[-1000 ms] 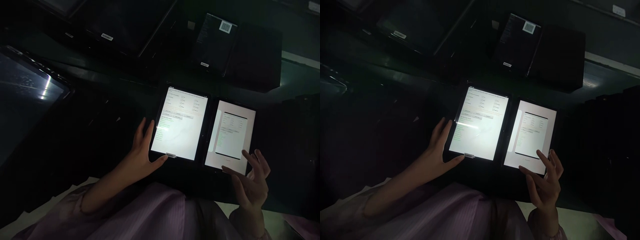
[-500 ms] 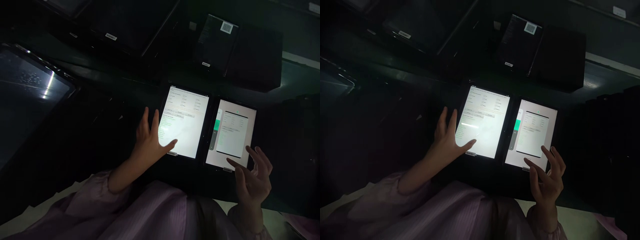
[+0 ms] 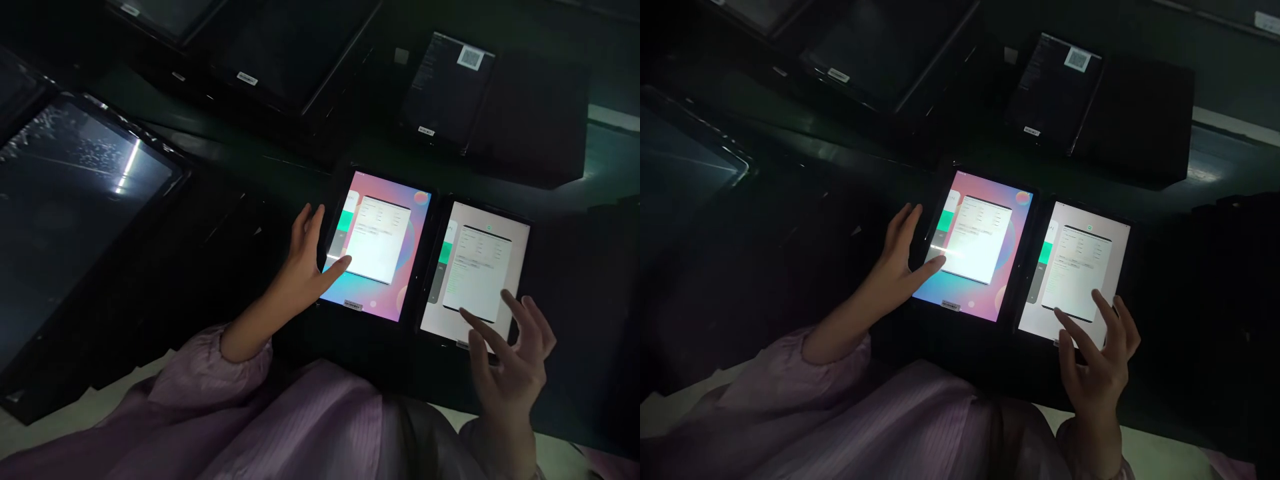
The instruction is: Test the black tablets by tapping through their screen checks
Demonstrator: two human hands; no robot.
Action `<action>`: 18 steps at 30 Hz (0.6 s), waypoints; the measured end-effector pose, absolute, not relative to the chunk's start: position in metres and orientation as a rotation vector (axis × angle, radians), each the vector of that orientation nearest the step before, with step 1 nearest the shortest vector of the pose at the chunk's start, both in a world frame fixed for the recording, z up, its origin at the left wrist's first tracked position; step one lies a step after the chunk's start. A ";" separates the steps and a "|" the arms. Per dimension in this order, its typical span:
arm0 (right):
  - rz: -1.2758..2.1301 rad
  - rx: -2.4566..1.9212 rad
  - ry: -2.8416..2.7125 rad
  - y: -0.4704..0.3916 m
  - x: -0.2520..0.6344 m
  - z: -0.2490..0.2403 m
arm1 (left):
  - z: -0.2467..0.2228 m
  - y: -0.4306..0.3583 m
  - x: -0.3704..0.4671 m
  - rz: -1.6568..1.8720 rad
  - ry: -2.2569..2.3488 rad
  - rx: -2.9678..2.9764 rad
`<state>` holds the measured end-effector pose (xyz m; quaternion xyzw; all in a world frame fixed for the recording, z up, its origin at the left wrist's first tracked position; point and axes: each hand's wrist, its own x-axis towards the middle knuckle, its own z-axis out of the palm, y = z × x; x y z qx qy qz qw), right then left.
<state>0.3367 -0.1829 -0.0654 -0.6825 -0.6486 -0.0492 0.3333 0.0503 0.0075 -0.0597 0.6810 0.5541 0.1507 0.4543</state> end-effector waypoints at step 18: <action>-0.116 -1.836 -1.854 -0.149 0.320 -0.066 | -0.086 0.024 0.045 0.609 1.379 1.560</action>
